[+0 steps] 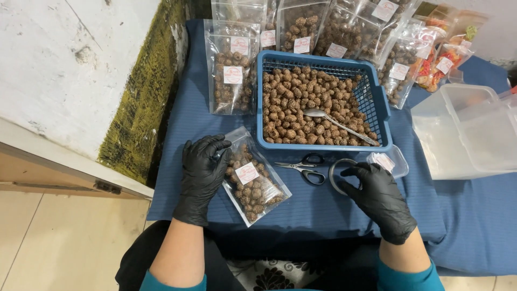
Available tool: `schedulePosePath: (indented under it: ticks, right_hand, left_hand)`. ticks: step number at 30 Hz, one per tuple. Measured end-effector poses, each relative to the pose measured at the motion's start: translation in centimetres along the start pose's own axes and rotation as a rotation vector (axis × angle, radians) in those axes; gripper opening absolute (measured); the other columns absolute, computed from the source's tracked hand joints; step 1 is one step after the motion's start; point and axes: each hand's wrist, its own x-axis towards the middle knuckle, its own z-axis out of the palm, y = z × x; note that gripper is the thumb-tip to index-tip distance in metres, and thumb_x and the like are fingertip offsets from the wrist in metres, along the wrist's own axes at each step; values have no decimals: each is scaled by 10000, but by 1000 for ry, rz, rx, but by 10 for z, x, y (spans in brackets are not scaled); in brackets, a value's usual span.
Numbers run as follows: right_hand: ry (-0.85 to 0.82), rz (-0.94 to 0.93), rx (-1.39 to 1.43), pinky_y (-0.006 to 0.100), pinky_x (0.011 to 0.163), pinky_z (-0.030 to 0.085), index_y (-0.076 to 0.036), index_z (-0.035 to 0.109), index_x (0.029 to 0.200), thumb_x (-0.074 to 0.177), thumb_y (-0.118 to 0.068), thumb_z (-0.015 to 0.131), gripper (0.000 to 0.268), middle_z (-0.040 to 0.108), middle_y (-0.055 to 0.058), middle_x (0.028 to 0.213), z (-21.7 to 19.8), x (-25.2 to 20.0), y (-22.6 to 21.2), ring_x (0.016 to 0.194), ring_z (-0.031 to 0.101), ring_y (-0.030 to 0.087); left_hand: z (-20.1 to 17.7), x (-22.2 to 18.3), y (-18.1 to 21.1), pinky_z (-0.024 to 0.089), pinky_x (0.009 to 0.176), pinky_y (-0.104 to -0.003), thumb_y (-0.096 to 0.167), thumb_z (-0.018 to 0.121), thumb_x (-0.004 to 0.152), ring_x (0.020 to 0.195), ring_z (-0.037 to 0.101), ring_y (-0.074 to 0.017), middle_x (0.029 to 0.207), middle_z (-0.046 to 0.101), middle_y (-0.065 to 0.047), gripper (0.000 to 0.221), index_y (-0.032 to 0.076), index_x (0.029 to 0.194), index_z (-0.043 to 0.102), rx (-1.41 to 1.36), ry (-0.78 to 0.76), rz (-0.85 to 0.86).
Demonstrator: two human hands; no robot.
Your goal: The person scoops small brown food items from a blue basket into clear plastic bags using a metal spoon, seals the bags, and applies labels. The person uses scissors to cut tape and places finished bags aside.
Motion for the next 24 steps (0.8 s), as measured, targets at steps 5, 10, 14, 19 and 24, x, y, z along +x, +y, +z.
schedulePosePath:
  ticks: [5,10,14,19,24]
  right_hand:
    - [-137,63,-138,421,794,624,-201,801,967,842,-293,782,157,794,41,925,22,-7,20,925,767,289]
    - [-111,29,153,517,751,609,-101,802,944,847,-204,784,142,805,147,895,-17,-12,-23,894,747,401]
    - [153,-392,424,324,741,588,-129,745,961,790,-112,851,201,762,24,912,5,-14,-45,831,724,175]
    - [329,-633,224,399,742,490,-84,654,1002,871,-112,792,192,737,81,947,25,-15,-85,852,703,251]
    - [470,-493,428,428,992,580,-51,614,1191,833,-121,863,441,578,195,1260,39,-14,-98,1180,643,321]
  left_hand:
    - [-17,2,28,291,1177,-627,228,671,1049,1263,601,-301,1281,678,-10,206,271,1244,722,-33,94,40]
    - [-21,-10,73,443,1110,-573,117,696,1014,1200,643,-351,1240,673,-46,259,154,1270,714,-284,295,175]
    - [-10,-32,120,630,947,-357,223,788,880,1054,742,-234,1154,755,-93,384,70,1216,684,-684,30,-92]
    - [9,-46,144,643,690,-270,131,949,713,697,720,-103,796,791,-20,405,107,1081,782,-916,-206,-482]
    - [10,-45,137,696,726,-354,60,822,843,798,772,-214,854,821,-107,157,11,991,842,-1144,-183,-664]
